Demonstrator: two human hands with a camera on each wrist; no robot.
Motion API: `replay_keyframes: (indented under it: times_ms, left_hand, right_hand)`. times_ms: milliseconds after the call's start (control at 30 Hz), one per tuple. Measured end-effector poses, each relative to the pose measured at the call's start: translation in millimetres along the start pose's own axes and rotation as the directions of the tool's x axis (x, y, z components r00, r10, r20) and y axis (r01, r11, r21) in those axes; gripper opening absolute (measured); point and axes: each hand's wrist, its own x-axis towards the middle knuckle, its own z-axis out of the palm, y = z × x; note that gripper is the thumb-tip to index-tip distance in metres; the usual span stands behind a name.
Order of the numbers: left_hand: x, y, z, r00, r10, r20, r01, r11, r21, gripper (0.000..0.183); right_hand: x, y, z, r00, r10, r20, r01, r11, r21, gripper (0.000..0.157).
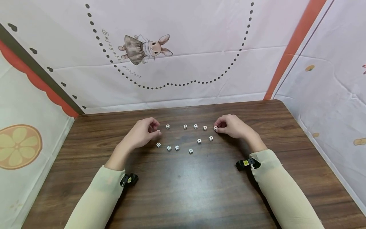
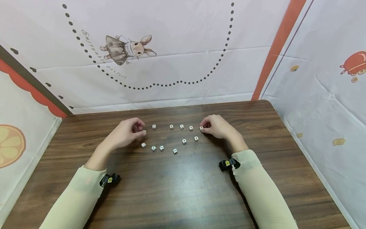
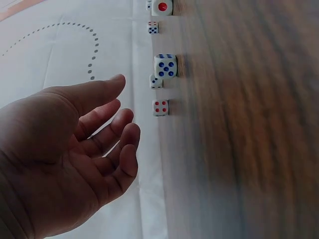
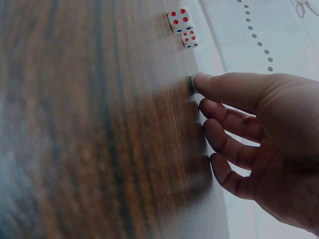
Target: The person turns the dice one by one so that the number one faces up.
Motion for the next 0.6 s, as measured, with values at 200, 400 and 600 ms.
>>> replay_keyframes:
  times_ms: [200, 400, 600]
  left_hand:
    - [-12.3, -0.2, 0.4, 1.000, -0.012, 0.005, 0.012, 1.000, -0.004, 0.028]
    - [-20.2, -0.2, 2.2, 1.000, 0.000, 0.023, 0.000, 1.000, -0.008, 0.028]
    - [-26.0, -0.7, 2.4, 0.999, -0.005, 0.044, 0.005, 1.000, 0.002, 0.028]
  right_hand:
    - [1, 1, 0.8, 1.000, 0.003, 0.000, -0.003, 1.000, 0.005, 0.010]
    - [0, 0, 0.6, 1.000, 0.002, 0.002, -0.002, 1.000, 0.001, 0.010]
    - [0, 0, 0.7, 1.000, 0.000, 0.002, 0.000, 1.000, 0.001, 0.011]
